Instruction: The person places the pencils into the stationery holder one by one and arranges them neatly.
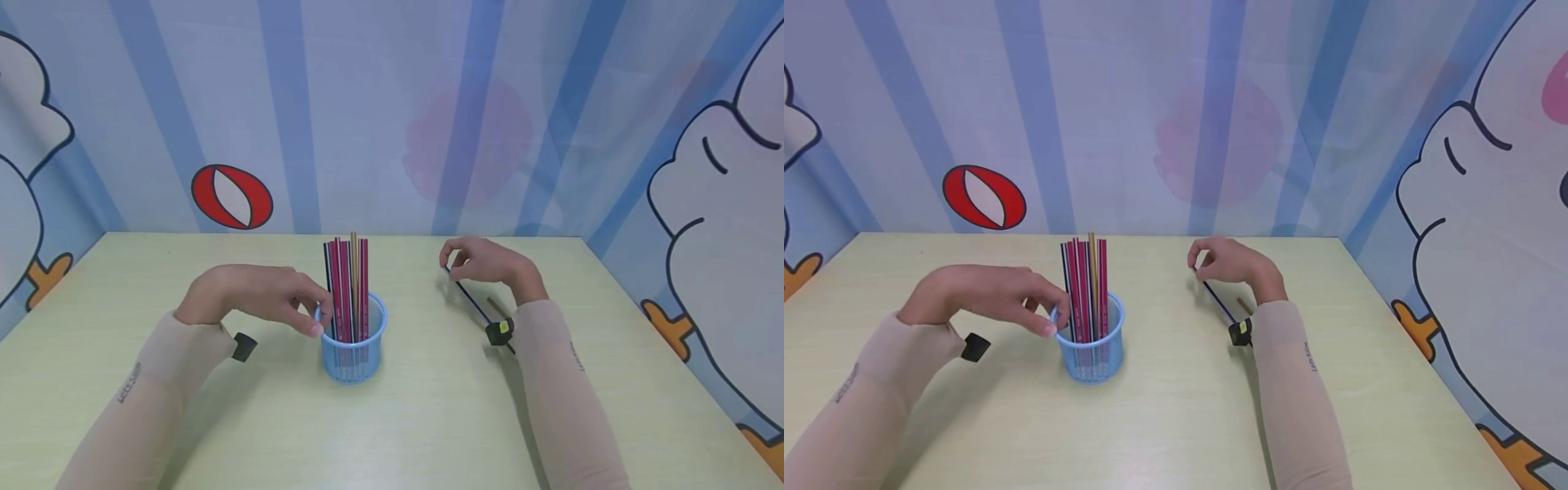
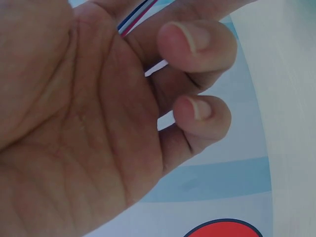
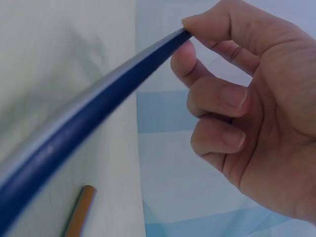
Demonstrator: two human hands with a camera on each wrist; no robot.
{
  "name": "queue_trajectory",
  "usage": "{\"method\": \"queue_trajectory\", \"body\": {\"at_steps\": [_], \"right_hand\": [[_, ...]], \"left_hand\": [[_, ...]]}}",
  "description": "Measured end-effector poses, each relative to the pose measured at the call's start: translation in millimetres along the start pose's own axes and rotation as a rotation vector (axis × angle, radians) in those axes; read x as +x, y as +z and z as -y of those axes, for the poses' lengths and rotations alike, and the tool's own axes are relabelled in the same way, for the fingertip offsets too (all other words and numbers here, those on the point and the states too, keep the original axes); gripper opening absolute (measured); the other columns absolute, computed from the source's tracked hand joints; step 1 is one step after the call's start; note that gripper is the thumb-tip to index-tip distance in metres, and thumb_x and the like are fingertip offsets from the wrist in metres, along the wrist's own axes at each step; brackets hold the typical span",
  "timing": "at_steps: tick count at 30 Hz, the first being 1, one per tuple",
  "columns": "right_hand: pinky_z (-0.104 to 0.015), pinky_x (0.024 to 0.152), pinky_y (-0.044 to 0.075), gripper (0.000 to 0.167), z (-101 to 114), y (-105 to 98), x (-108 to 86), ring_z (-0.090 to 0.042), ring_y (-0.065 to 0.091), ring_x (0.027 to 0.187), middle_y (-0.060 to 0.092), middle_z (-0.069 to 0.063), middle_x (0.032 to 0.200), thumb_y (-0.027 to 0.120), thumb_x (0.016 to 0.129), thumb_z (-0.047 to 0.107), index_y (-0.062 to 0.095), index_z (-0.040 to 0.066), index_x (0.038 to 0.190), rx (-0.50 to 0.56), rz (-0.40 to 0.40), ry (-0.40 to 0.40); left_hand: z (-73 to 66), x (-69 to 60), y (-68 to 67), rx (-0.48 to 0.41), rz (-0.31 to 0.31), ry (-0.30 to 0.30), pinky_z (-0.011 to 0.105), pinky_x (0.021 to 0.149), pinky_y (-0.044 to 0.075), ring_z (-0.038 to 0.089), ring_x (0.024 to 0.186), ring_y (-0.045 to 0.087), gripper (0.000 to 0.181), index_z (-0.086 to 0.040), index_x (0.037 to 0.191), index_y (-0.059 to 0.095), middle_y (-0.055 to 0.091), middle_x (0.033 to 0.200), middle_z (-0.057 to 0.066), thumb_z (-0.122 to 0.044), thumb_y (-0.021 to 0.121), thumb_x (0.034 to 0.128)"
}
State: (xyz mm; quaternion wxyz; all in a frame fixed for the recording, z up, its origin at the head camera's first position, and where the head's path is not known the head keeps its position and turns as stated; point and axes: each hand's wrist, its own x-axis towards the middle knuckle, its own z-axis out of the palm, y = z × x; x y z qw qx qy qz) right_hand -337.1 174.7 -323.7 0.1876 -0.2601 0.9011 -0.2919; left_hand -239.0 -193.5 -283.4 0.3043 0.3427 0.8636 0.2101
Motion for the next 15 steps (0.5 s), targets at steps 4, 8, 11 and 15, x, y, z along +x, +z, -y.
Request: {"method": "queue_trajectory", "body": {"at_steps": [4, 8, 11, 15], "right_hand": [[-0.042, 0.077, 0.044, 0.015, 6.9, -2.5, -2.6, -0.033, 0.058, 0.095, 0.064, -0.02, 0.113, 0.06, 0.097, 0.012, 0.06, 0.014, 0.112, 0.049, -0.035, -0.044], [-0.041, 0.075, 0.045, 0.015, 13.2, -3.6, -4.1, -0.036, 0.057, 0.092, 0.066, -0.017, 0.103, 0.061, 0.097, 0.014, 0.06, 0.014, 0.112, 0.104, -0.059, -0.087], [-0.04, 0.075, 0.045, 0.014, 17.7, -4.3, -4.7, -0.032, 0.058, 0.09, 0.067, -0.012, 0.099, 0.062, 0.096, 0.014, 0.06, 0.013, 0.111, 0.124, -0.078, -0.122], [-0.041, 0.078, 0.046, 0.015, 24.5, -6.1, -6.5, -0.028, 0.058, 0.088, 0.067, -0.01, 0.098, 0.064, 0.095, 0.013, 0.06, 0.012, 0.109, 0.142, -0.101, -0.156]], "left_hand": [[-0.6, 0.0, 0.0, 0.0, 0.001, 0.003, 0.036, 0.089, 0.05, 0.019, 0.114, 0.061, 0.011, -0.023, 0.099, 0.064, 0.066, 0.113, -0.007, -0.032, 0.069, 0.0953], [-0.2, -0.5, 0.6, -0.002, 0.002, -0.001, 0.038, 0.091, 0.05, 0.019, 0.115, 0.061, 0.01, -0.024, 0.099, 0.064, 0.066, 0.115, -0.006, -0.032, 0.069, 0.0954], [0.2, -0.6, 0.8, 0.0, 0.001, -0.003, 0.039, 0.092, 0.049, 0.019, 0.115, 0.061, 0.01, -0.024, 0.099, 0.064, 0.066, 0.116, -0.006, -0.032, 0.069, 0.0954], [0.0, -0.1, 0.3, 0.002, 0.001, 0.002, 0.038, 0.091, 0.05, 0.019, 0.114, 0.061, 0.01, -0.024, 0.099, 0.064, 0.067, 0.115, -0.006, -0.032, 0.069, 0.0954]]}}
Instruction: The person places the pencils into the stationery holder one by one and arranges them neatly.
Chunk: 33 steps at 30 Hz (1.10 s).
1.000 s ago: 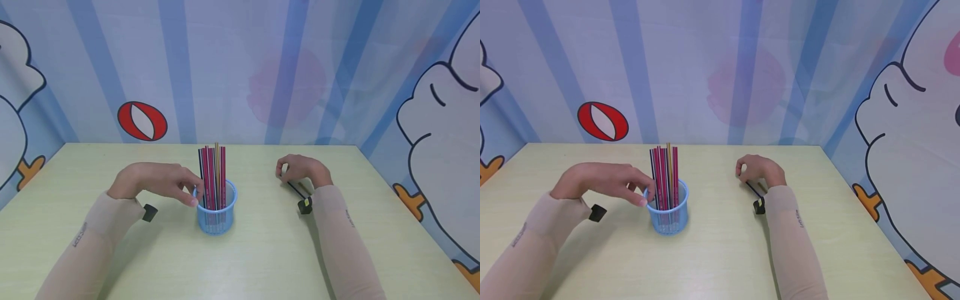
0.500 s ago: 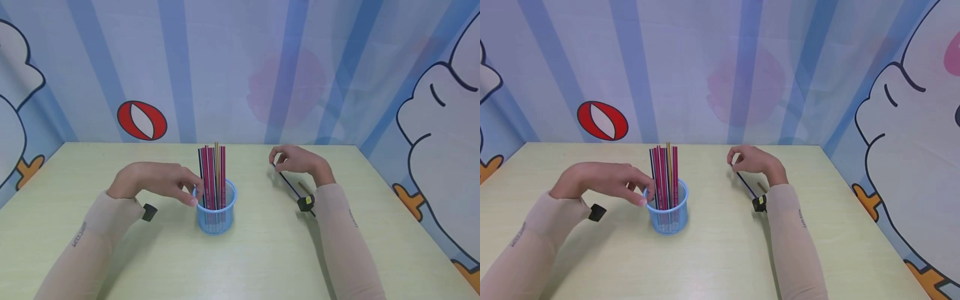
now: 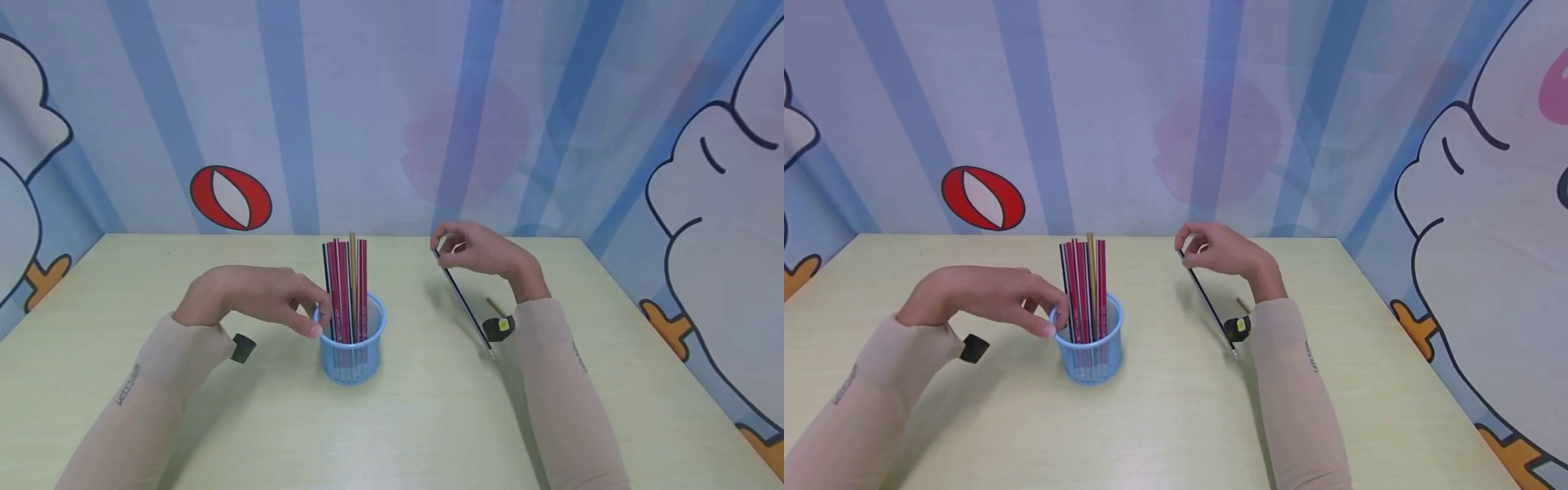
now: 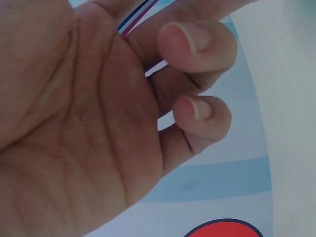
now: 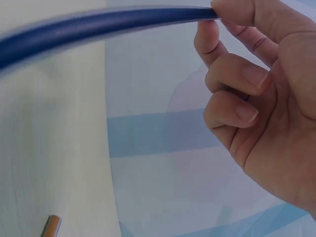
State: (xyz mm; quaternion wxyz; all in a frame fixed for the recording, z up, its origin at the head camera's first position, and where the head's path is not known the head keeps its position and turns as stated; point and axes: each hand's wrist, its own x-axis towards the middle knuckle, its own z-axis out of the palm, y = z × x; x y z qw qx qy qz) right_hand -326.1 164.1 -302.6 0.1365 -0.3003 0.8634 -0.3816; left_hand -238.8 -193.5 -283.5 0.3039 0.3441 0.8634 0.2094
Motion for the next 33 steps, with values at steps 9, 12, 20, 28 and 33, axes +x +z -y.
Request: {"method": "queue_trajectory", "body": {"at_steps": [9, 12, 20, 28, 33], "right_hand": [[-0.035, 0.068, 0.043, 0.015, 11.4, -1.3, -2.5, -0.031, 0.052, 0.081, 0.061, -0.014, 0.093, 0.064, 0.095, 0.009, 0.058, 0.007, 0.109, 0.089, -0.051, -0.102], [-0.034, 0.066, 0.042, 0.016, 13.9, -2.1, -3.6, -0.031, 0.052, 0.08, 0.06, -0.014, 0.094, 0.064, 0.094, 0.007, 0.058, 0.005, 0.109, 0.134, -0.075, -0.152], [-0.034, 0.075, 0.05, 0.014, 25.4, -5.1, -7.2, -0.03, 0.06, 0.085, 0.061, -0.013, 0.096, 0.064, 0.094, 0.003, 0.058, 0.007, 0.105, 0.237, -0.152, -0.265], [-0.029, 0.06, 0.039, 0.016, 39.5, -4.8, -12.2, -0.019, 0.049, 0.068, 0.059, -0.008, 0.092, 0.063, 0.094, 0.002, 0.059, 0.011, 0.106, 0.324, -0.257, -0.335], [-0.027, 0.055, 0.035, 0.017, 49.1, -4.6, -15.0, -0.015, 0.047, 0.061, 0.058, -0.009, 0.09, 0.064, 0.092, 0.001, 0.06, 0.013, 0.104, 0.417, -0.346, -0.385]], "left_hand": [[-1.0, -0.6, -0.4, 0.009, 0.003, -0.007, 0.039, 0.092, 0.049, 0.019, 0.115, 0.061, 0.01, -0.024, 0.1, 0.065, 0.066, 0.115, -0.007, -0.033, 0.068, 0.0956], [-1.0, -0.7, -0.2, 0.009, 0.002, -0.007, 0.039, 0.092, 0.049, 0.019, 0.115, 0.061, 0.01, -0.025, 0.1, 0.065, 0.066, 0.115, -0.007, -0.033, 0.068, 0.0956], [-1.0, -0.6, -0.1, 0.017, -0.005, 0.005, 0.037, 0.088, 0.049, 0.018, 0.113, 0.062, 0.01, -0.025, 0.097, 0.065, 0.067, 0.108, -0.009, -0.034, 0.069, 0.0953], [-1.4, -1.2, -0.1, 0.015, -0.005, 0.011, 0.037, 0.089, 0.048, 0.018, 0.113, 0.062, 0.011, -0.025, 0.098, 0.065, 0.067, 0.108, -0.009, -0.035, 0.068, 0.0954], [-1.7, -1.4, -0.1, 0.02, -0.01, 0.005, 0.038, 0.088, 0.048, 0.018, 0.113, 0.061, 0.012, -0.025, 0.098, 0.065, 0.067, 0.109, -0.009, -0.035, 0.068, 0.0951]]}}
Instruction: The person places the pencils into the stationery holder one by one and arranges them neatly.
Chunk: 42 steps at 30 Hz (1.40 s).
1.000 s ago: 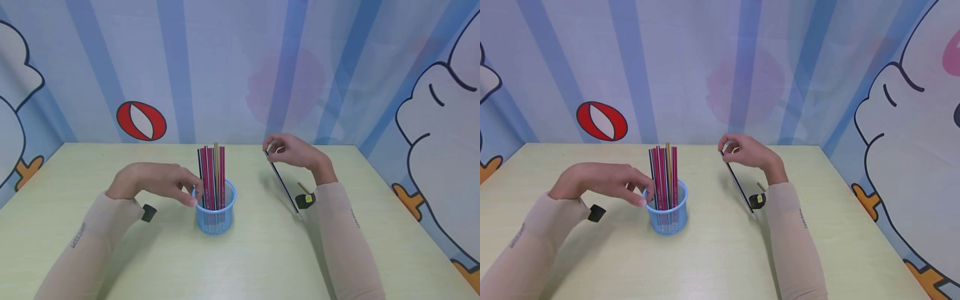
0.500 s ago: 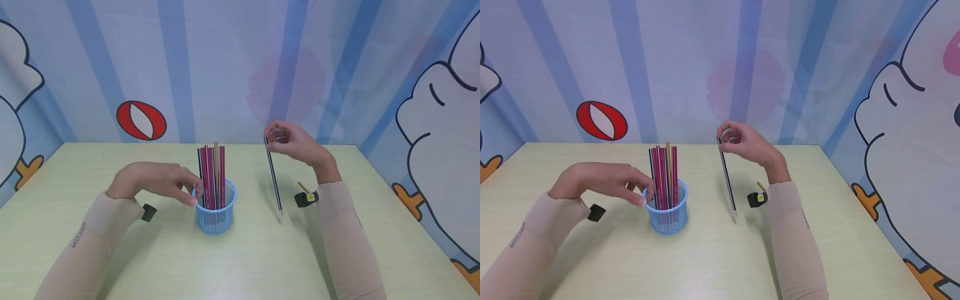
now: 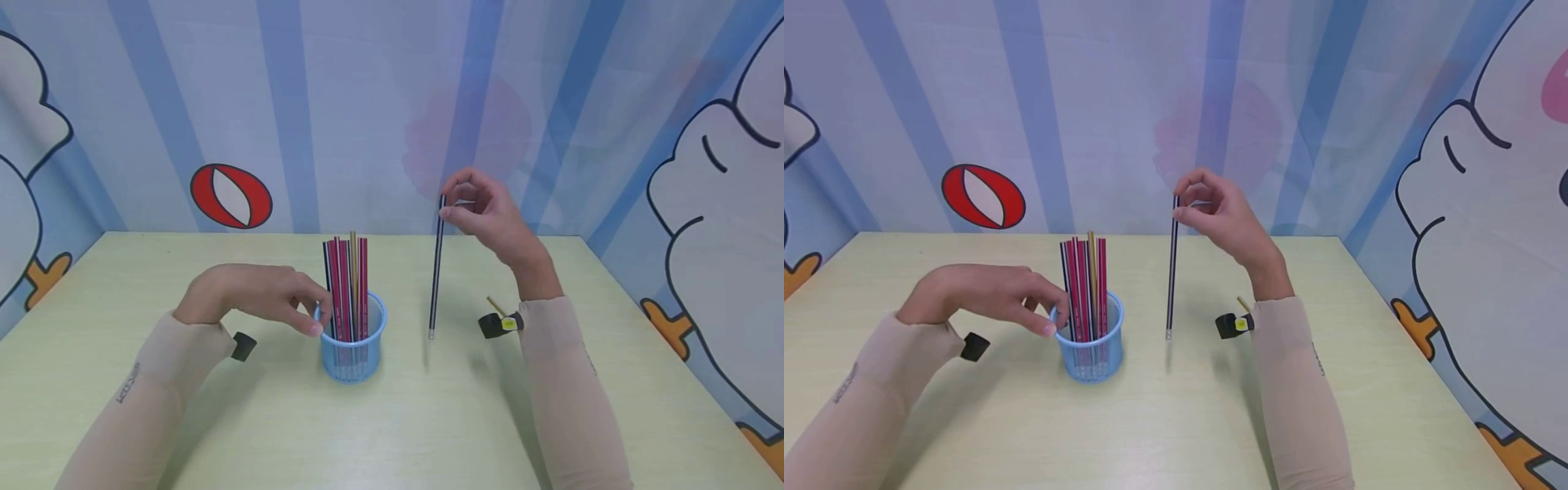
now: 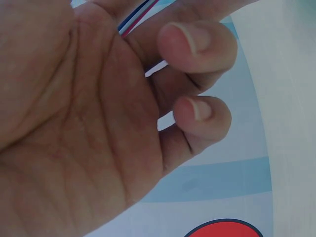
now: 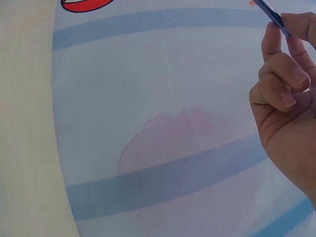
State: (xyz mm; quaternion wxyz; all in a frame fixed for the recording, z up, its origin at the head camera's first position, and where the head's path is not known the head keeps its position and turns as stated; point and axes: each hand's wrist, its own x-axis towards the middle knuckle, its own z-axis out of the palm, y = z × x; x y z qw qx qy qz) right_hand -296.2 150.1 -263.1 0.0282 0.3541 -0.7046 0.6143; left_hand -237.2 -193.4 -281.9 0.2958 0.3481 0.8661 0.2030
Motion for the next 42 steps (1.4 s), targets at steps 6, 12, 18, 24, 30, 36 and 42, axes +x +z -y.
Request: {"method": "queue_trajectory", "body": {"at_steps": [6, 12, 18, 24, 30, 36, 42], "right_hand": [[-0.029, 0.052, 0.028, 0.018, 7.0, 4.4, 0.4, -0.016, 0.035, 0.054, 0.055, -0.007, 0.085, 0.063, 0.092, 0.0, 0.059, 0.012, 0.105, 0.095, -0.064, -0.068], [-0.032, 0.052, 0.021, 0.017, 10.1, 8.5, 2.4, -0.015, 0.026, 0.051, 0.054, -0.006, 0.084, 0.06, 0.093, 0.0, 0.059, 0.012, 0.105, 0.166, -0.109, -0.134], [-0.027, 0.048, 0.022, 0.02, 10.2, 16.9, 5.0, -0.013, 0.026, 0.049, 0.056, -0.004, 0.085, 0.062, 0.091, -0.003, 0.059, 0.012, 0.104, 0.22, -0.17, -0.167], [-0.027, 0.048, 0.023, 0.023, 5.5, 28.8, 8.6, -0.013, 0.025, 0.048, 0.057, -0.004, 0.086, 0.062, 0.091, -0.004, 0.059, 0.014, 0.104, 0.206, -0.175, -0.162], [-0.024, 0.052, 0.034, 0.021, -0.5, 41.7, 10.5, -0.015, 0.043, 0.053, 0.057, -0.008, 0.089, 0.064, 0.092, 0.0, 0.06, 0.014, 0.107, 0.126, -0.128, -0.12], [-0.027, 0.06, 0.045, 0.019, -5.9, 55.2, 12.0, -0.022, 0.062, 0.071, 0.06, -0.011, 0.096, 0.066, 0.092, 0.003, 0.058, 0.012, 0.108, 0.023, -0.071, -0.065], [-0.034, 0.078, 0.054, 0.02, -12.3, 66.9, 13.2, -0.031, 0.064, 0.091, 0.062, -0.012, 0.103, 0.067, 0.093, 0.005, 0.057, 0.007, 0.11, -0.095, 0.004, -0.053]], "left_hand": [[0.4, -0.1, 0.0, 0.001, 0.0, -0.008, 0.038, 0.089, 0.048, 0.017, 0.113, 0.061, 0.012, -0.025, 0.098, 0.065, 0.067, 0.11, -0.009, -0.036, 0.069, 0.0951], [0.5, 0.1, 0.5, -0.008, 0.002, 0.002, 0.038, 0.089, 0.048, 0.018, 0.113, 0.061, 0.011, -0.024, 0.098, 0.065, 0.067, 0.111, -0.009, -0.035, 0.068, 0.0954], [1.3, 0.4, 0.1, -0.001, 0.004, -0.007, 0.038, 0.089, 0.048, 0.017, 0.112, 0.061, 0.011, -0.025, 0.099, 0.065, 0.067, 0.111, -0.009, -0.035, 0.068, 0.0954], [1.5, 0.8, 0.3, -0.003, 0.005, -0.013, 0.038, 0.09, 0.048, 0.018, 0.113, 0.061, 0.012, -0.025, 0.099, 0.065, 0.067, 0.112, -0.009, -0.035, 0.068, 0.0953], [1.1, 0.8, 0.4, -0.004, 0.005, -0.011, 0.038, 0.09, 0.049, 0.018, 0.113, 0.061, 0.012, -0.024, 0.099, 0.065, 0.067, 0.113, -0.009, -0.035, 0.069, 0.0951], [1.2, 1.2, 0.0, -0.002, 0.009, -0.006, 0.037, 0.09, 0.049, 0.018, 0.113, 0.061, 0.011, -0.024, 0.099, 0.065, 0.067, 0.112, -0.009, -0.034, 0.069, 0.0953], [1.8, 2.2, -0.4, -0.008, 0.016, -0.007, 0.037, 0.091, 0.048, 0.017, 0.114, 0.062, 0.011, -0.024, 0.099, 0.065, 0.067, 0.113, -0.008, -0.034, 0.068, 0.0956]]}}
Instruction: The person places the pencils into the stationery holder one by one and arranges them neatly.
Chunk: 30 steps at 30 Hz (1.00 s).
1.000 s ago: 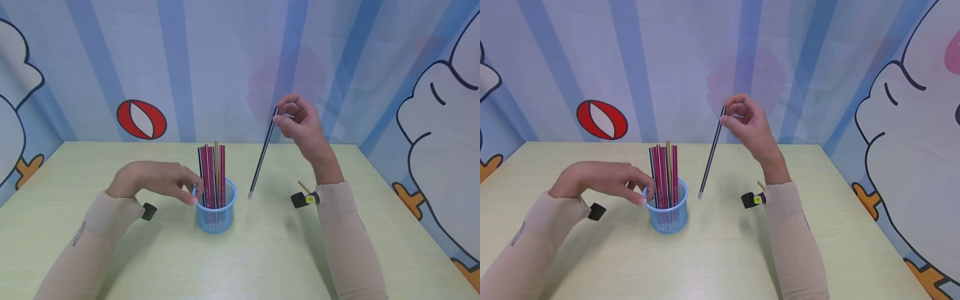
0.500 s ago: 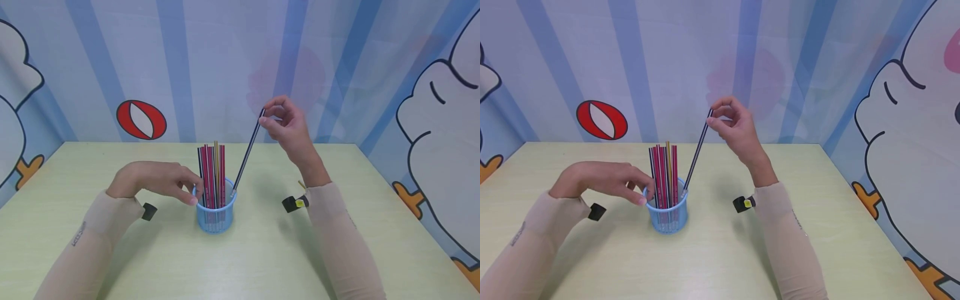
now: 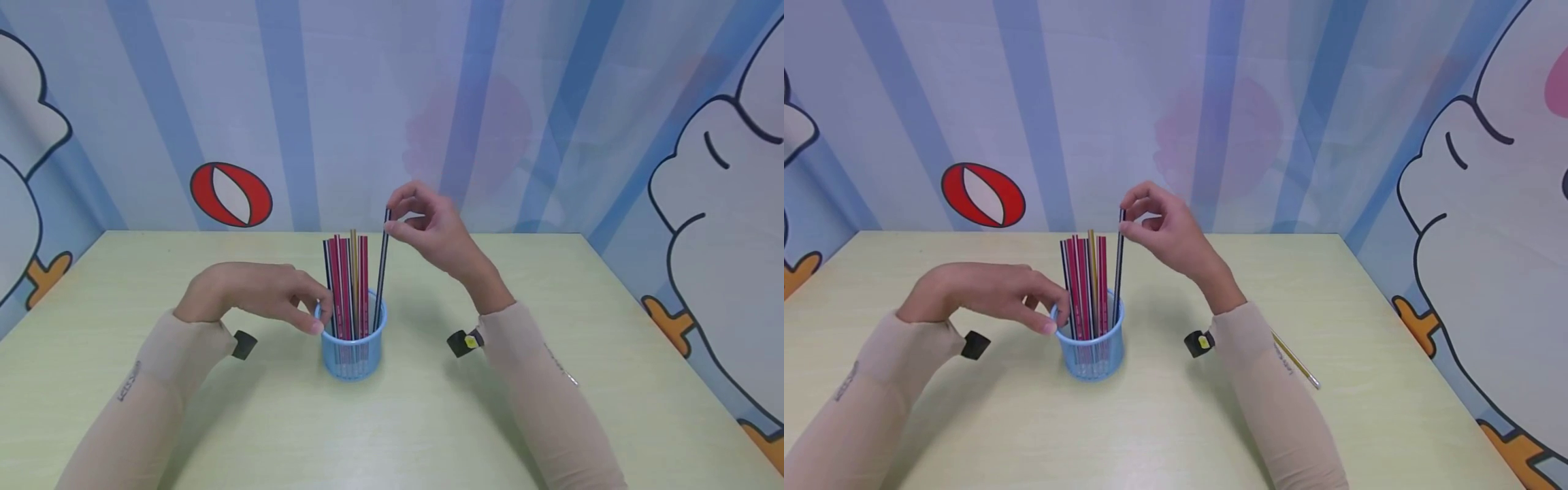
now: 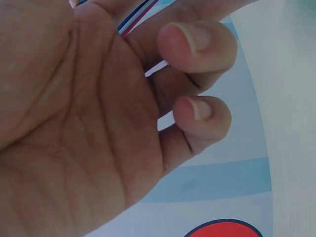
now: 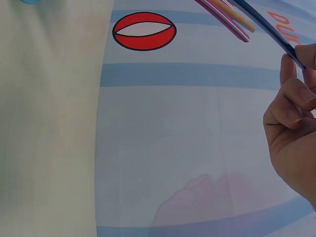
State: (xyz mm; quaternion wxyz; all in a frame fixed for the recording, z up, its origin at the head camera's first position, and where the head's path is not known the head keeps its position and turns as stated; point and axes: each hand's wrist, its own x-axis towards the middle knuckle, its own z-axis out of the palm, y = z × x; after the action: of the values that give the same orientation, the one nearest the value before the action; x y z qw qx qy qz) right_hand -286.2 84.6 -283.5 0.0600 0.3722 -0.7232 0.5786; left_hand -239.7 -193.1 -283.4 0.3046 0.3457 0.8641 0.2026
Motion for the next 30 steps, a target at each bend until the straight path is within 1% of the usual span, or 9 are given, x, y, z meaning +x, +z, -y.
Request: {"method": "queue_trajectory", "body": {"at_steps": [3, 5, 8, 12, 16, 20, 26, 28, 30], "right_hand": [[-0.034, 0.077, 0.054, 0.019, -3.2, 4.1, -0.2, -0.03, 0.066, 0.088, 0.063, -0.012, 0.101, 0.066, 0.093, 0.005, 0.058, 0.008, 0.11, -0.004, 0.028, 0.011], [-0.035, 0.076, 0.054, 0.019, -5.1, 6.4, -0.1, -0.028, 0.066, 0.087, 0.064, -0.012, 0.1, 0.065, 0.094, 0.005, 0.058, 0.007, 0.11, -0.014, 0.043, 0.01], [-0.034, 0.073, 0.053, 0.018, -7.2, 9.8, -0.3, -0.026, 0.067, 0.081, 0.064, -0.011, 0.098, 0.065, 0.093, 0.004, 0.058, 0.006, 0.11, -0.036, 0.064, 0.016], [-0.033, 0.068, 0.051, 0.017, -9.3, 15.3, -0.7, -0.025, 0.066, 0.074, 0.065, -0.01, 0.096, 0.065, 0.093, 0.003, 0.059, 0.006, 0.109, -0.082, 0.1, 0.05], [-0.033, 0.069, 0.051, 0.016, -10.2, 21.3, -0.7, -0.024, 0.067, 0.078, 0.066, -0.009, 0.098, 0.066, 0.094, 0.006, 0.059, 0.008, 0.109, -0.106, 0.139, 0.102], [-0.033, 0.069, 0.051, 0.017, -9.2, 24.0, -0.8, -0.024, 0.069, 0.08, 0.067, -0.009, 0.098, 0.067, 0.094, 0.008, 0.059, 0.01, 0.109, -0.104, 0.15, 0.141], [-0.033, 0.062, 0.045, 0.017, -8.1, 22.5, -0.2, -0.023, 0.069, 0.078, 0.068, -0.008, 0.096, 0.066, 0.096, 0.011, 0.06, 0.014, 0.112, -0.136, 0.183, 0.157], [-0.034, 0.064, 0.046, 0.017, -7.2, 20.5, 0.0, -0.022, 0.069, 0.078, 0.069, -0.009, 0.096, 0.065, 0.097, 0.012, 0.061, 0.015, 0.114, -0.155, 0.197, 0.156], [-0.035, 0.069, 0.049, 0.018, -6.6, 17.9, 0.2, -0.021, 0.07, 0.081, 0.07, -0.011, 0.096, 0.064, 0.098, 0.012, 0.062, 0.015, 0.115, -0.166, 0.209, 0.151]], "left_hand": [[0.0, 0.7, -0.1, -0.006, 0.004, -0.001, 0.037, 0.091, 0.048, 0.017, 0.114, 0.062, 0.011, -0.024, 0.099, 0.065, 0.067, 0.113, -0.008, -0.034, 0.068, 0.0956], [0.1, 1.1, -0.2, -0.006, 0.005, 0.0, 0.037, 0.091, 0.048, 0.017, 0.114, 0.062, 0.011, -0.024, 0.099, 0.065, 0.067, 0.112, -0.008, -0.034, 0.068, 0.0956], [0.0, 1.6, -0.3, -0.006, 0.007, 0.004, 0.037, 0.091, 0.048, 0.017, 0.114, 0.062, 0.011, -0.024, 0.099, 0.065, 0.067, 0.112, -0.009, -0.034, 0.068, 0.0957], [-1.1, 1.8, -0.8, -0.008, 0.011, 0.003, 0.038, 0.092, 0.048, 0.018, 0.114, 0.062, 0.01, -0.024, 0.099, 0.065, 0.067, 0.114, -0.007, -0.033, 0.068, 0.0961], [-2.8, 1.4, -1.4, -0.014, 0.013, -0.009, 0.039, 0.093, 0.048, 0.019, 0.114, 0.061, 0.01, -0.024, 0.1, 0.065, 0.067, 0.118, -0.003, -0.033, 0.068, 0.0962], [-3.3, 0.9, -1.4, -0.013, 0.012, -0.015, 0.039, 0.093, 0.049, 0.019, 0.115, 0.061, 0.009, -0.024, 0.1, 0.065, 0.067, 0.119, -0.003, -0.033, 0.067, 0.0962], [-2.0, 0.0, -0.9, -0.013, 0.009, -0.007, 0.038, 0.092, 0.048, 0.018, 0.115, 0.061, 0.009, -0.024, 0.099, 0.065, 0.067, 0.116, -0.008, -0.033, 0.067, 0.0964], [-2.0, -0.2, -0.7, -0.015, 0.009, -0.004, 0.038, 0.092, 0.048, 0.018, 0.115, 0.061, 0.009, -0.024, 0.099, 0.065, 0.067, 0.115, -0.008, -0.033, 0.067, 0.0964], [-2.2, -0.4, -0.6, -0.018, 0.009, -0.001, 0.038, 0.092, 0.048, 0.018, 0.114, 0.062, 0.009, -0.024, 0.099, 0.065, 0.067, 0.115, -0.008, -0.033, 0.067, 0.0965]]}}
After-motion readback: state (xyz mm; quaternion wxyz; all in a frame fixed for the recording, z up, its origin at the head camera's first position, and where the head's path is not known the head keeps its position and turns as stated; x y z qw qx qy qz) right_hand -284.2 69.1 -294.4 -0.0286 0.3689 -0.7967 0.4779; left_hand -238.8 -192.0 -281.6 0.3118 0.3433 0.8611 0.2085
